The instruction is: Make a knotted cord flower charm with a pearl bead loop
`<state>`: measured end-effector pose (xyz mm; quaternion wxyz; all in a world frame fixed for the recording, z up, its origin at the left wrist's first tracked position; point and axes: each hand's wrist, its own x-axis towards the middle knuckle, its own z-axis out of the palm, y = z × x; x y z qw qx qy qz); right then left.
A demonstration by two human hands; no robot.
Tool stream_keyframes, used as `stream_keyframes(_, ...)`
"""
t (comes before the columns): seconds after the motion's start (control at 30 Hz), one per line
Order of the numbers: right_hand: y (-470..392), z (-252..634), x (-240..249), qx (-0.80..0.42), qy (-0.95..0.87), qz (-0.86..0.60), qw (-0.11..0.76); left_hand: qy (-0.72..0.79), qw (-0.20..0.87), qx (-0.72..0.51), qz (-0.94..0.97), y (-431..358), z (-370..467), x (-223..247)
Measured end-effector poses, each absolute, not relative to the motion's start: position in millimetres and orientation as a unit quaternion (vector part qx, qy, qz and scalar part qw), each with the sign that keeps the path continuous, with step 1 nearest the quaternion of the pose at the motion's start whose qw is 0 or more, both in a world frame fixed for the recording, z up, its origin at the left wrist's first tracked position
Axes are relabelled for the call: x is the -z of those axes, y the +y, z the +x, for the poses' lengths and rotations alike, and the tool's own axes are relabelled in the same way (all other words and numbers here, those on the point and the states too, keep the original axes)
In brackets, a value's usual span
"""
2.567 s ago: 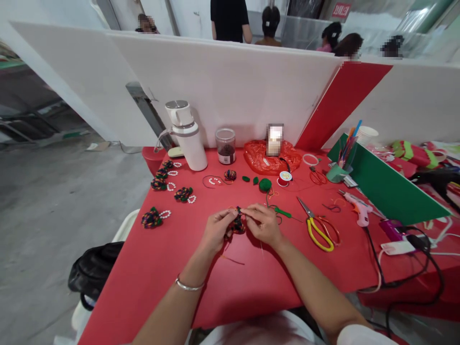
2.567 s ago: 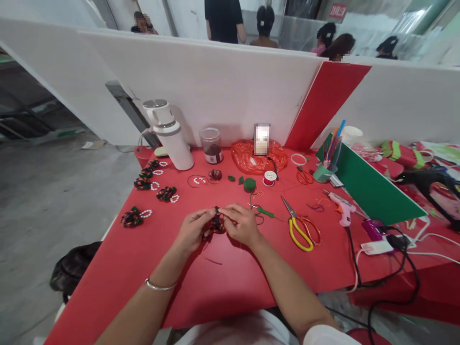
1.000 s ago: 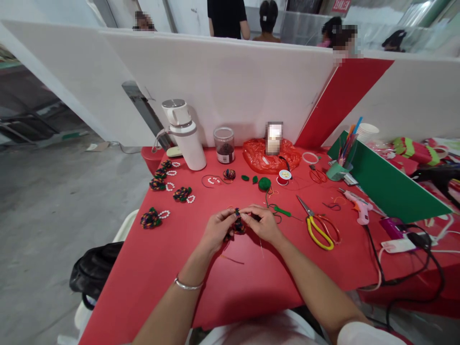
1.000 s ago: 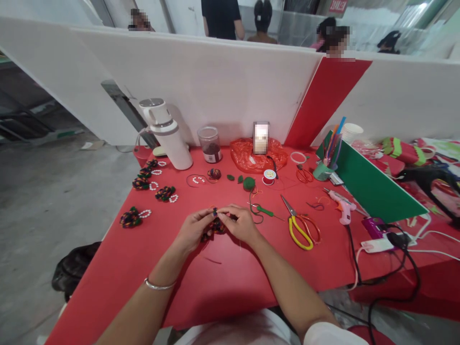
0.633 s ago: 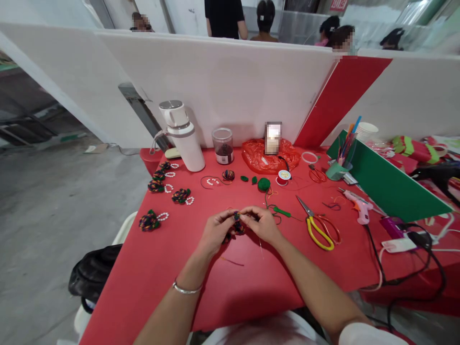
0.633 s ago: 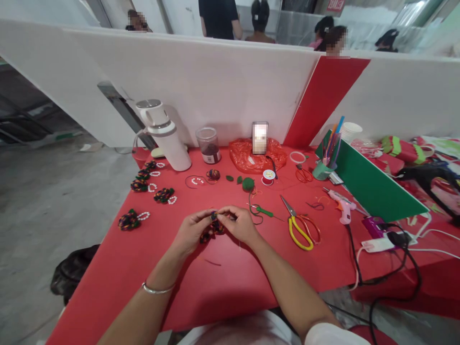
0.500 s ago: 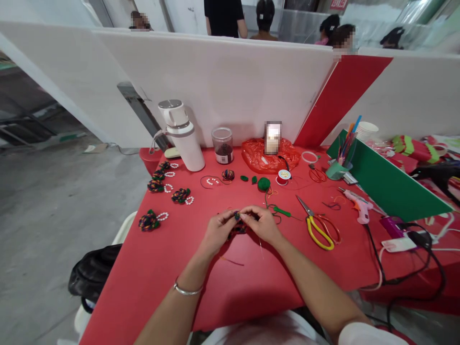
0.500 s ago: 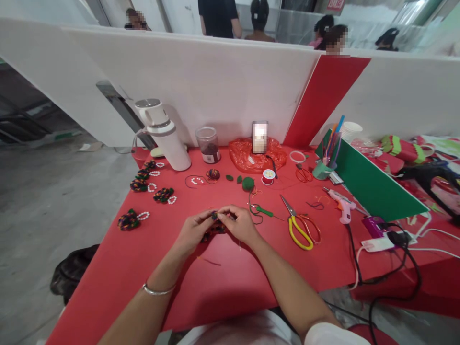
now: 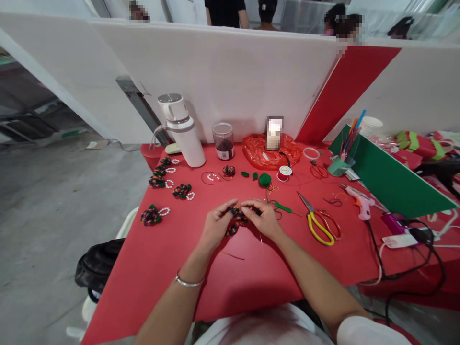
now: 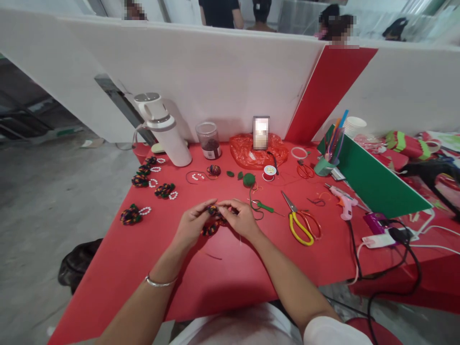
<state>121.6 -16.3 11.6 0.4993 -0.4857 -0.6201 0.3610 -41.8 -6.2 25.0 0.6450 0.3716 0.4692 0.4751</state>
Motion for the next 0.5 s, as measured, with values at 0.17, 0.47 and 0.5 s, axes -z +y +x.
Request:
stream_keyframes(0.17, -17.6, 123.6, -17.5, -0.348, -0.633, -0.49, 0.488, 0.451, 0.662, -0.474, 0.365, -6.2, -42.8, -27.8)
stream_keyframes(0.47, -20.6, 121.3, -19.0, -0.272, -0.685, -0.473, 0.483, 0.438, 0.679, -0.445, 0.386, -6.5, -44.5, -26.4)
stream_keyframes(0.5, -20.6, 121.2, -18.4, -0.266, -0.682, -0.475, 0.487, 0.438, 0.681, -0.443, 0.385, -6.5, -44.7, -26.6)
